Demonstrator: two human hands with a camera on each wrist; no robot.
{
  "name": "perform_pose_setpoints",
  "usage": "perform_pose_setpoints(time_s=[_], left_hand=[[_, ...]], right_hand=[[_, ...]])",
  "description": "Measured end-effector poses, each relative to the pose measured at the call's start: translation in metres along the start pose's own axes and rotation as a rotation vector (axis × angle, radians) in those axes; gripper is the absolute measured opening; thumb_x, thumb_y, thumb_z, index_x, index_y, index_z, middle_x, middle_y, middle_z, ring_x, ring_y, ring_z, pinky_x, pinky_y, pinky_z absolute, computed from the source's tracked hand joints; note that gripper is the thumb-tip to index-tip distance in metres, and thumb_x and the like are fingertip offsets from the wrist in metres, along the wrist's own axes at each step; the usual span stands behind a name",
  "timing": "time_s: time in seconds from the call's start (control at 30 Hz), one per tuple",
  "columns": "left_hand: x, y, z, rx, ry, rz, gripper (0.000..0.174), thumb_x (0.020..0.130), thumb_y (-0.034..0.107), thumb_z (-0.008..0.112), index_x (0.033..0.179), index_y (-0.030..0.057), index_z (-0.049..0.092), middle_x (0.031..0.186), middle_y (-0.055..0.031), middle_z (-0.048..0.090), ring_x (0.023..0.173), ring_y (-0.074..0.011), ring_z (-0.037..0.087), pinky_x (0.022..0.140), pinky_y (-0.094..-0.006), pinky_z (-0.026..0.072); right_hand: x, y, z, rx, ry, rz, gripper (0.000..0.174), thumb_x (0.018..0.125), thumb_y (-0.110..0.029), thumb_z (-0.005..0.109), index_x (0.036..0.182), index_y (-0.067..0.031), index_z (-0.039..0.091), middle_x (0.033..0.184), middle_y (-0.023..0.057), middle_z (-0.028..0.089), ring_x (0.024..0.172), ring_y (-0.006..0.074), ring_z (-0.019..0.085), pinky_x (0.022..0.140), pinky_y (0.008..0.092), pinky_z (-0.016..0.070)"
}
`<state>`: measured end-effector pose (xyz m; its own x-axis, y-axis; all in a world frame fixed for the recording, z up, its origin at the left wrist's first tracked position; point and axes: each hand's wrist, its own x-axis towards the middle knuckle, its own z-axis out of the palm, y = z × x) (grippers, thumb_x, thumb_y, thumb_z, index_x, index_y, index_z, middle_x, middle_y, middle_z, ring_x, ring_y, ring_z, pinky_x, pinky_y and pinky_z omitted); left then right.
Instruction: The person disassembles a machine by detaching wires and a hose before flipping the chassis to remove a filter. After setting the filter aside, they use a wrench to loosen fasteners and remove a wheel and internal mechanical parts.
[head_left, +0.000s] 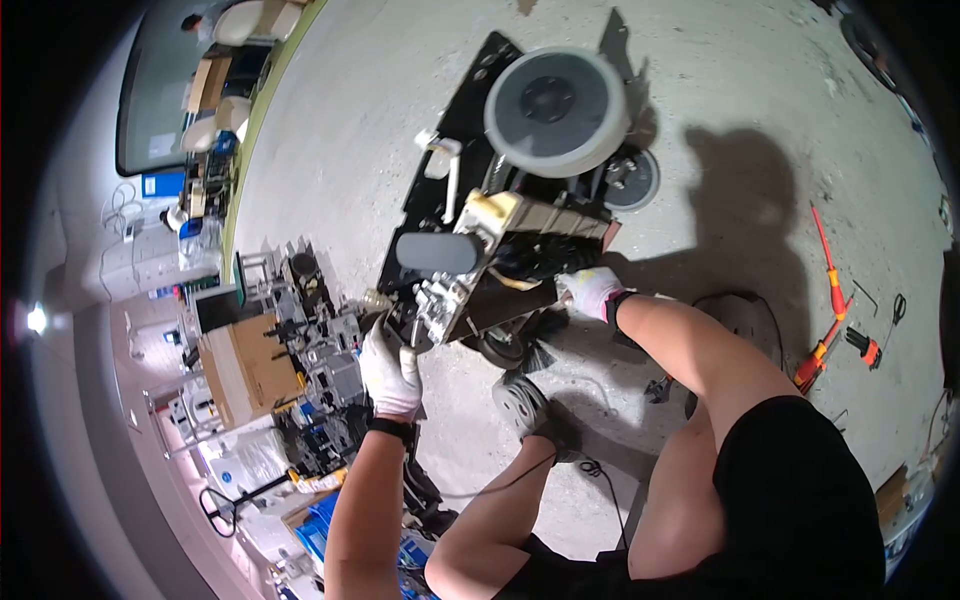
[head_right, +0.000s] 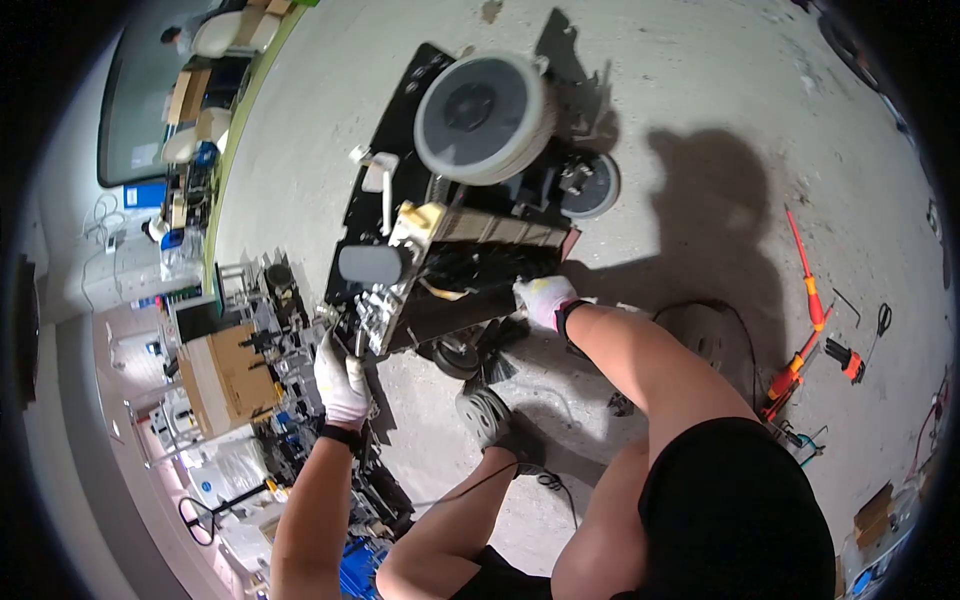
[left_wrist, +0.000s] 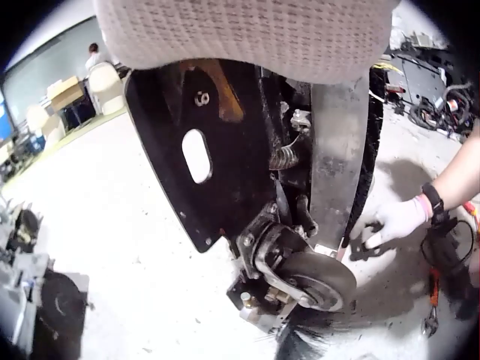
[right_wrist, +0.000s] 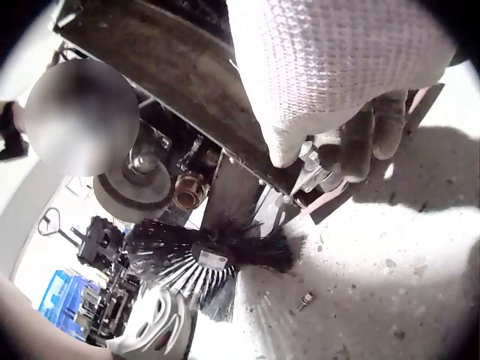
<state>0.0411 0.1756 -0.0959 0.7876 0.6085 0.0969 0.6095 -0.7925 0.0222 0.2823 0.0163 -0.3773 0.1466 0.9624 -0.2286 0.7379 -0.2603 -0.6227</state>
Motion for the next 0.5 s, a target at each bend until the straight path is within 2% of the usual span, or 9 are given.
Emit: perform_pose_setpoints(time_s=[0.1, 0.13, 0.2, 0.27, 0.33, 0.37, 0.4, 0.47, 0.5], left_hand=[[0.004, -0.006, -0.001, -0.041, -0.008, 0.024, 0.076, 0.097, 0.058, 0.040, 0.138, -0.0050, 0.039, 0.118, -0.0268, 0.054, 0.107, -0.0431, 0.054, 0.092, -0.0486, 0.0430], [0.004, -0.009, 0.000, -0.047, -0.014, 0.028, 0.076, 0.096, 0.059, 0.041, 0.138, -0.0049, 0.039, 0.118, -0.0267, 0.054, 0.106, -0.0430, 0.054, 0.091, -0.0486, 0.0432], [0.005, -0.011, 0.001, -0.052, -0.004, 0.048, 0.076, 0.096, 0.060, 0.040, 0.136, -0.0051, 0.041, 0.116, -0.0263, 0.055, 0.104, -0.0427, 0.055, 0.088, -0.0485, 0.0429], [0.005, -0.006, -0.002, -0.023, 0.024, 0.042, 0.078, 0.095, 0.061, 0.039, 0.136, -0.0051, 0.041, 0.114, -0.0256, 0.056, 0.103, -0.0425, 0.055, 0.089, -0.0484, 0.0421], [0.004, -0.009, 0.000, -0.030, 0.036, 0.039, 0.077, 0.095, 0.060, 0.041, 0.135, -0.0053, 0.042, 0.111, -0.0251, 0.056, 0.103, -0.0421, 0.054, 0.089, -0.0484, 0.0413], [0.005, -0.007, -0.003, -0.047, 0.011, 0.016, 0.076, 0.095, 0.059, 0.042, 0.135, -0.0056, 0.042, 0.112, -0.0252, 0.057, 0.103, -0.0419, 0.054, 0.089, -0.0484, 0.0412], [0.006, -0.005, -0.004, -0.064, -0.015, -0.002, 0.075, 0.094, 0.058, 0.043, 0.135, -0.0059, 0.042, 0.112, -0.0252, 0.057, 0.103, -0.0418, 0.054, 0.089, -0.0484, 0.0411], [0.006, -0.005, -0.003, -0.072, 0.009, 0.016, 0.074, 0.094, 0.056, 0.044, 0.134, -0.0059, 0.043, 0.112, -0.0250, 0.057, 0.103, -0.0414, 0.055, 0.089, -0.0480, 0.0411], [0.006, -0.006, -0.002, -0.062, 0.020, 0.023, 0.074, 0.095, 0.056, 0.044, 0.134, -0.0056, 0.043, 0.113, -0.0249, 0.057, 0.103, -0.0412, 0.055, 0.089, -0.0478, 0.0411]], right_hand=[[0.030, 0.000, 0.018, -0.180, -0.109, 0.006, 0.029, 0.100, -0.025, 0.041, 0.115, -0.0167, 0.065, 0.094, 0.0092, 0.074, 0.083, 0.0284, 0.072, 0.064, 0.0451, 0.0546], [0.028, -0.005, 0.014, -0.167, -0.114, 0.031, 0.028, 0.100, -0.025, 0.042, 0.111, -0.0167, 0.067, 0.093, 0.0101, 0.073, 0.084, 0.0291, 0.072, 0.066, 0.0454, 0.0543], [0.027, -0.011, 0.010, -0.160, -0.105, 0.057, 0.023, 0.090, -0.027, 0.056, 0.105, -0.0155, 0.070, 0.093, 0.0082, 0.073, 0.086, 0.0268, 0.072, 0.068, 0.0426, 0.0549], [0.030, -0.001, 0.025, -0.078, -0.087, 0.029, 0.025, 0.089, -0.027, 0.059, 0.107, -0.0142, 0.070, 0.093, 0.0091, 0.073, 0.089, 0.0271, 0.071, 0.071, 0.0402, 0.0550], [0.043, 0.020, 0.056, 0.348, -0.051, 0.109, 0.030, 0.089, -0.025, 0.059, 0.116, -0.0142, 0.067, 0.097, 0.0103, 0.073, 0.090, 0.0277, 0.071, 0.075, 0.0386, 0.0547], [0.046, 0.024, 0.057, 0.294, 0.012, 0.025, 0.031, 0.090, -0.026, 0.061, 0.116, -0.0112, 0.066, 0.099, 0.0103, 0.073, 0.088, 0.0286, 0.070, 0.075, 0.0379, 0.0539], [0.045, 0.027, 0.060, 0.289, 0.011, 0.024, 0.031, 0.090, -0.026, 0.061, 0.116, -0.0112, 0.066, 0.099, 0.0103, 0.073, 0.088, 0.0286, 0.070, 0.075, 0.0379, 0.0539], [0.036, 0.020, 0.045, 0.014, 0.026, -0.093, 0.025, 0.090, -0.027, 0.065, 0.106, -0.0076, 0.070, 0.100, 0.0087, 0.073, 0.086, 0.0287, 0.070, 0.072, 0.0375, 0.0530], [0.032, 0.012, 0.041, 0.013, 0.029, -0.088, 0.025, 0.090, -0.027, 0.065, 0.106, -0.0076, 0.070, 0.100, 0.0087, 0.073, 0.086, 0.0287, 0.070, 0.072, 0.0375, 0.0530]])
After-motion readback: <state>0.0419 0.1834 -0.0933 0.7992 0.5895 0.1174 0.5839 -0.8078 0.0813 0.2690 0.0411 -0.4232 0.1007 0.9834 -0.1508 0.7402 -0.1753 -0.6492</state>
